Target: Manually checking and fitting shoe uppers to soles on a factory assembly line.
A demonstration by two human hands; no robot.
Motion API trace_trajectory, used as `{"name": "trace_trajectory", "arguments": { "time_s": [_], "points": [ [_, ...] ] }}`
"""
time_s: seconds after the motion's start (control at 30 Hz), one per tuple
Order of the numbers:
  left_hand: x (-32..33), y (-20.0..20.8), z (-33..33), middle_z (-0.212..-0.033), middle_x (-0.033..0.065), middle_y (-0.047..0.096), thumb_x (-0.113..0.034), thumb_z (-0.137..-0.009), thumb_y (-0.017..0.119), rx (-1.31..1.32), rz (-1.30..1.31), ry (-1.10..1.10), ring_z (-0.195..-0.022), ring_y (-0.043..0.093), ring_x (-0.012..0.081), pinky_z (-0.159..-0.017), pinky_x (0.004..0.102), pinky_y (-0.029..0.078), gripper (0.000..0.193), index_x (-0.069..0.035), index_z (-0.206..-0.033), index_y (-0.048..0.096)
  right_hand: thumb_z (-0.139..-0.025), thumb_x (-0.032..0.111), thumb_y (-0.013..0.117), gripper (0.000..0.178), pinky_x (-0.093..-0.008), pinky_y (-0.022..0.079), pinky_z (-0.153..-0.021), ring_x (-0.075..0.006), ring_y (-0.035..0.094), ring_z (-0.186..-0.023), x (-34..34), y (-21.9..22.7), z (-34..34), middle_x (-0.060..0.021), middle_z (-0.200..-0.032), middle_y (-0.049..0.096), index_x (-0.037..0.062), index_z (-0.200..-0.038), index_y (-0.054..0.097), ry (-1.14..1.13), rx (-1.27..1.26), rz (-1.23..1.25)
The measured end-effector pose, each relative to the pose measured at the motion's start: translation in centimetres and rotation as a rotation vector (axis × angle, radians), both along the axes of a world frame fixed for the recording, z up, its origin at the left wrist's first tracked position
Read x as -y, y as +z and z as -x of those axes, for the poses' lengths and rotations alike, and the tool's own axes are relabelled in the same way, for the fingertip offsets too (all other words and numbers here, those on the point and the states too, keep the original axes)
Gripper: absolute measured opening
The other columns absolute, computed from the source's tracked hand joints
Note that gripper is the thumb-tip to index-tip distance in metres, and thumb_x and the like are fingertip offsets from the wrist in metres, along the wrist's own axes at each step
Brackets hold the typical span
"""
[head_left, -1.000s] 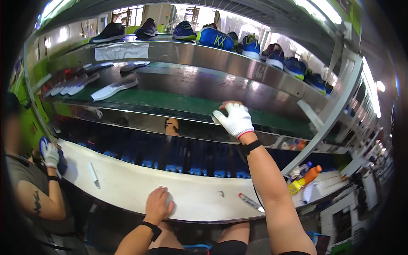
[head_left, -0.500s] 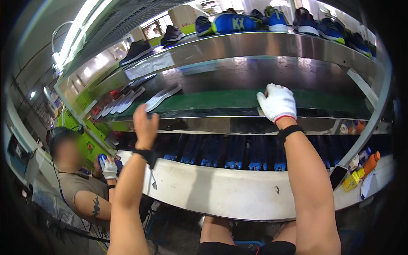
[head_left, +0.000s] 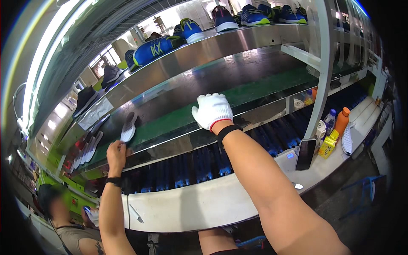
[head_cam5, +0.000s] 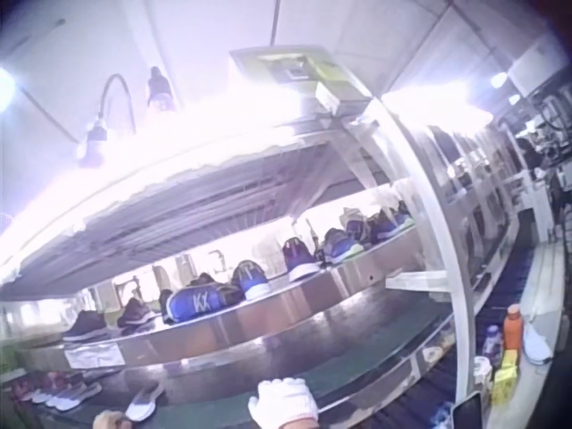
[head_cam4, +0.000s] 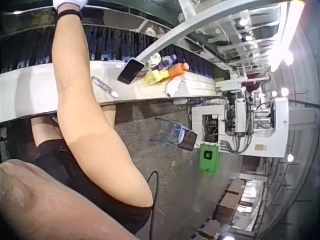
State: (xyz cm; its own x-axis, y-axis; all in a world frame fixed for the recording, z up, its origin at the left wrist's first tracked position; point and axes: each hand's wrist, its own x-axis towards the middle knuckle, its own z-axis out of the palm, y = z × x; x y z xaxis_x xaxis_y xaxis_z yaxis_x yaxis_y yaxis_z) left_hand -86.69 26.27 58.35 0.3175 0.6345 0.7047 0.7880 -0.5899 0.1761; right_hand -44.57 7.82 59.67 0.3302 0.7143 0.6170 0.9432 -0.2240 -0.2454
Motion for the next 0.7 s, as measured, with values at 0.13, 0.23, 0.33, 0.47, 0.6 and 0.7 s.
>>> {"name": "trace_trajectory", "arguments": {
  "time_s": [0.13, 0.23, 0.33, 0.47, 0.6, 0.7],
  "points": [
    [4.1, 0.3, -6.7, -0.087, 0.0091, 0.074, -0.010, -0.103, 0.073, 0.440, 0.396, -0.255, -0.081, 0.077, 0.0209, -0.081, 0.0345, 0.062, 0.016, 0.003, -0.108, 0.079, -0.102, 0.043, 0.066, 0.041, -0.0493, 0.057, -0.105, -0.0347, 0.077, -0.114, -0.4, 0.1, 0.2, -0.0176, -0.116, 0.082, 0.0069, -0.115, 0.081, 0.014, -0.047, 0.047],
    [8.2, 0.1, -9.9, -0.099, 0.0083, 0.076, -0.004, -0.103, 0.073, 0.536, 0.488, -0.472, -0.088, 0.076, 0.0144, -0.088, 0.0315, 0.063, 0.015, 0.004, -0.116, 0.075, -0.102, 0.043, 0.066, 0.043, -0.0494, 0.056, -0.106, -0.0348, 0.076, -0.117, -0.4, 0.3, 0.4, -0.0180, -0.119, 0.082, 0.0065, -0.117, 0.081, 0.003, -0.059, 0.076],
    [13.4, -1.9, -12.1, -0.118, 0.0156, 0.078, 0.002, -0.094, 0.079, 0.403, 0.116, -0.651, -0.113, 0.076, 0.0254, -0.100, 0.0371, 0.060, 0.026, 0.001, -0.120, 0.073, -0.102, 0.043, 0.066, 0.042, -0.0497, 0.056, -0.106, -0.0350, 0.075, -0.118, -0.5, 0.1, 0.3, -0.0180, -0.119, 0.082, 0.0063, -0.117, 0.080, -0.007, -0.047, 0.082],
    [14.5, -7.7, -9.0, -0.107, 0.0102, 0.077, -0.006, -0.078, 0.086, -0.371, -0.261, -0.941, -0.099, 0.076, 0.0326, -0.084, 0.0443, 0.062, 0.031, -0.009, -0.107, 0.073, -0.101, 0.043, 0.067, 0.043, -0.0495, 0.056, -0.106, -0.0357, 0.075, -0.117, -0.7, -0.1, 0.2, -0.0175, -0.119, 0.081, 0.0057, -0.119, 0.079, -0.005, -0.048, 0.059],
    [6.5, -18.2, -4.3, -0.116, 0.0138, 0.077, -0.026, -0.083, 0.087, -0.618, 0.142, -0.357, -0.111, 0.075, 0.0347, -0.099, 0.0462, 0.060, 0.043, -0.008, -0.120, 0.074, -0.099, 0.042, 0.068, 0.044, -0.0495, 0.057, -0.105, -0.0353, 0.075, -0.116, -0.6, -0.1, -0.3, -0.0176, -0.118, 0.081, 0.0045, -0.118, 0.079, -0.034, 0.014, 0.060],
    [-4.7, -26.9, 7.4, -0.140, 0.0198, 0.070, -0.028, -0.078, 0.093, -0.556, 0.160, 0.147, -0.131, 0.068, 0.0400, -0.114, 0.0508, 0.055, 0.081, -0.010, -0.149, 0.059, -0.100, 0.045, 0.067, 0.049, -0.0504, 0.056, -0.109, -0.0393, 0.072, -0.119, -0.6, 0.7, 1.0, -0.0228, -0.122, 0.078, 0.0003, -0.119, 0.076, 0.033, -0.031, 0.076]
  ]
}}
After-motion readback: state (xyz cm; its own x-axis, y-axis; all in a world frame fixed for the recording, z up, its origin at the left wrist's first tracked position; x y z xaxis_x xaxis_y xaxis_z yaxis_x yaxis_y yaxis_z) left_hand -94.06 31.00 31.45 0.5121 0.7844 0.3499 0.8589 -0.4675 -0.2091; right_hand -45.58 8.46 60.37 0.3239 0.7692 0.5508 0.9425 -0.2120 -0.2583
